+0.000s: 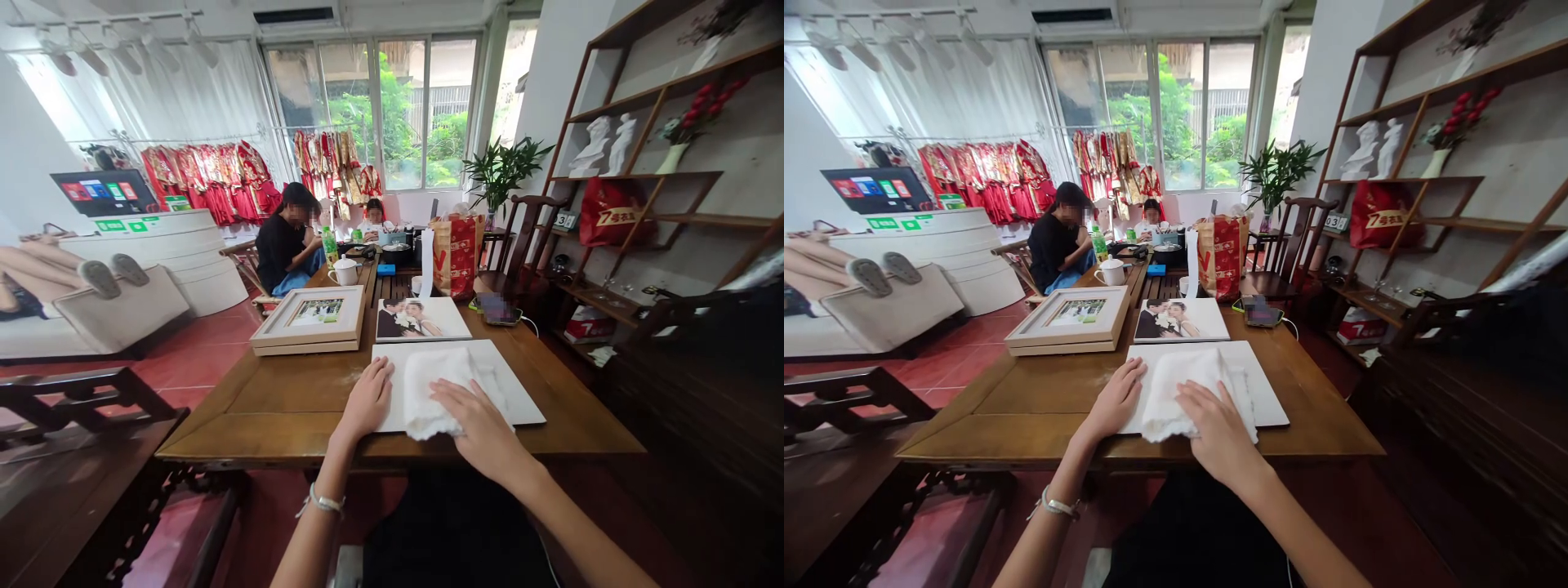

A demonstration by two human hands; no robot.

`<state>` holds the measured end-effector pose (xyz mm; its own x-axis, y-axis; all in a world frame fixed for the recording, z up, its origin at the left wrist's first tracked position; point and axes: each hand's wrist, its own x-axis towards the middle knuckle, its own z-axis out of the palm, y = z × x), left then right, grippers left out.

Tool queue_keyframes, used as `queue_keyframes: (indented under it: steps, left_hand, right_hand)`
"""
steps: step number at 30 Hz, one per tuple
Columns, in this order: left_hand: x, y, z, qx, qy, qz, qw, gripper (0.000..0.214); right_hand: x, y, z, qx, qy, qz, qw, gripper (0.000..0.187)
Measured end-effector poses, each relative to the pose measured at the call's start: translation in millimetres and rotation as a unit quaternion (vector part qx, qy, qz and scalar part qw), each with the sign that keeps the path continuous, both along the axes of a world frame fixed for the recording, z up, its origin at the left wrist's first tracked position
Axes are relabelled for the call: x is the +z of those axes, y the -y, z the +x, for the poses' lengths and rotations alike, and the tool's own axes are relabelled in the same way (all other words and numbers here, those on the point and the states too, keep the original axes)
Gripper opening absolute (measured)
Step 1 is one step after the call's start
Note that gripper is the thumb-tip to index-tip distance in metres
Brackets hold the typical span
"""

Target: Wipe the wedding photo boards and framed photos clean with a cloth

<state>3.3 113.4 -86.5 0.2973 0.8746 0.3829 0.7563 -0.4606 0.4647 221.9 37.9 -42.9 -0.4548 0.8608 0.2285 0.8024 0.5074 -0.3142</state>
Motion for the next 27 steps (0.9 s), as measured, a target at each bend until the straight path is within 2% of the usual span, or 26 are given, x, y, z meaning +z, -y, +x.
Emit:
queue_keyframes:
  steps: [4,9,12,14,17,23,27]
  left_hand:
    - [2.0,1,0,0.003,-0.011,-0.006,1.0,0.036]
    - [5.8,3,2,-0.006,-0.007,0.014,1.0,0.03]
    - [5.9,2,2,-0.008,0.0,0.019,1.0,0.029]
    - [5.9,2,2,-0.01,0.005,0.02,1.0,0.03]
    - [7.1,3,2,-0.013,0.0,0.012,1.0,0.032]
    - [7.1,4,2,0.0,-0.01,-0.026,1.0,0.036]
    - [3.5,2,1,0.002,0.0,-0.015,1.0,0.035]
  right_hand:
    - [9.4,-34,2,-0.083,0.021,-0.023,0.996,0.068]
    - [28.5,-72,-38,-0.062,0.028,-0.033,0.997,0.048]
    - [36.4,-77,-59,-0.047,0.033,-0.038,0.998,0.04]
    - [38.0,-75,-62,-0.051,0.037,-0.038,0.997,0.039]
    - [36.1,-72,-50,-0.077,0.044,-0.037,0.995,0.042]
    - [28.6,-80,-3,-0.125,0.052,-0.039,0.99,0.057]
    - [21.1,-83,4,-0.089,0.058,-0.031,0.994,0.06]
